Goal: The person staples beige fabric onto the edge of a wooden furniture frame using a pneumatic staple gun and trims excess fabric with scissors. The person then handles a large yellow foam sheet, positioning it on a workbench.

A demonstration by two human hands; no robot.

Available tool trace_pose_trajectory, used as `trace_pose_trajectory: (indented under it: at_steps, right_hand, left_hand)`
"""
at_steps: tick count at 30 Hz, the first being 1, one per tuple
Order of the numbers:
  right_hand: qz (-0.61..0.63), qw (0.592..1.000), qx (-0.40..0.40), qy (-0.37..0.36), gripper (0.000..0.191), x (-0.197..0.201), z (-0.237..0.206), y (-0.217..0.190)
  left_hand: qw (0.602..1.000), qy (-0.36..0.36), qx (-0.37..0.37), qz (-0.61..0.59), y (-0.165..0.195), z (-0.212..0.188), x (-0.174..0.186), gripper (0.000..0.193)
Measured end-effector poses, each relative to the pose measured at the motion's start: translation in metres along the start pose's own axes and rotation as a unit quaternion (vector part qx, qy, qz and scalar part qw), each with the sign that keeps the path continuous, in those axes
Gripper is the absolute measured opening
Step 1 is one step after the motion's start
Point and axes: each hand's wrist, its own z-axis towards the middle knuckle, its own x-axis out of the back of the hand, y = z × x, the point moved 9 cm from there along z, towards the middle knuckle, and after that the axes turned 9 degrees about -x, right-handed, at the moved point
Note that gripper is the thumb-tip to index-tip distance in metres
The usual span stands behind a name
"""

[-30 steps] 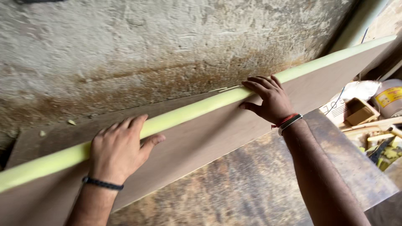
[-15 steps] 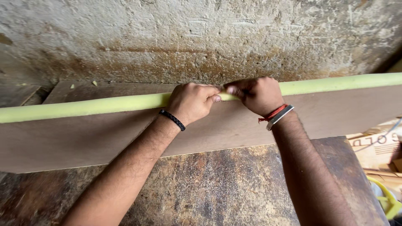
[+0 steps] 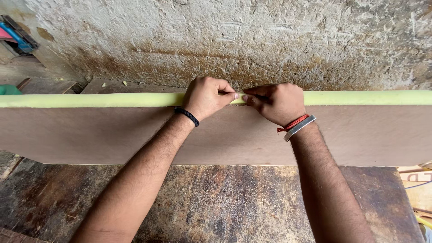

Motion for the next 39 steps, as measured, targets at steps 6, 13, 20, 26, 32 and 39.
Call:
trace_pose_trajectory:
  at_steps: [6, 13, 20, 26, 32, 39]
  right_hand:
    - [0.033, 0.997, 0.037, 0.057, 0.034, 0.005, -0.002, -0.004]
    - [0.041, 0.999, 0.005, 0.028, 0.036, -0.001, 0.0, 0.002]
    - [0.075, 0.997, 0.0, -0.012, 0.041, -0.011, 0.005, 0.01]
    - [-0.036, 0.994, 0.089, 0.046, 0.064, -0.01, -0.001, -0.008]
    - [-0.004, 0.994, 0.081, 0.075, 0.059, -0.013, 0.003, -0.012]
    - [0.009, 0.996, 0.054, 0.075, 0.057, -0.012, 0.011, -0.007]
  left_hand:
    - [0.999, 0.002, 0.019, -0.033, -0.007, -0.002, 0.001, 0.011]
    - [0.999, 0.004, -0.004, -0.042, -0.01, 0.0, 0.0, 0.01]
    - [0.999, -0.041, -0.008, -0.015, -0.007, -0.001, -0.012, 0.032]
    - [0.94, -0.195, -0.056, 0.274, 0.006, -0.001, -0.037, 0.092]
    - [0.933, -0.15, -0.066, 0.321, -0.001, -0.001, -0.041, 0.081]
    - [0.957, -0.073, -0.078, 0.268, -0.008, 0.004, -0.04, 0.079]
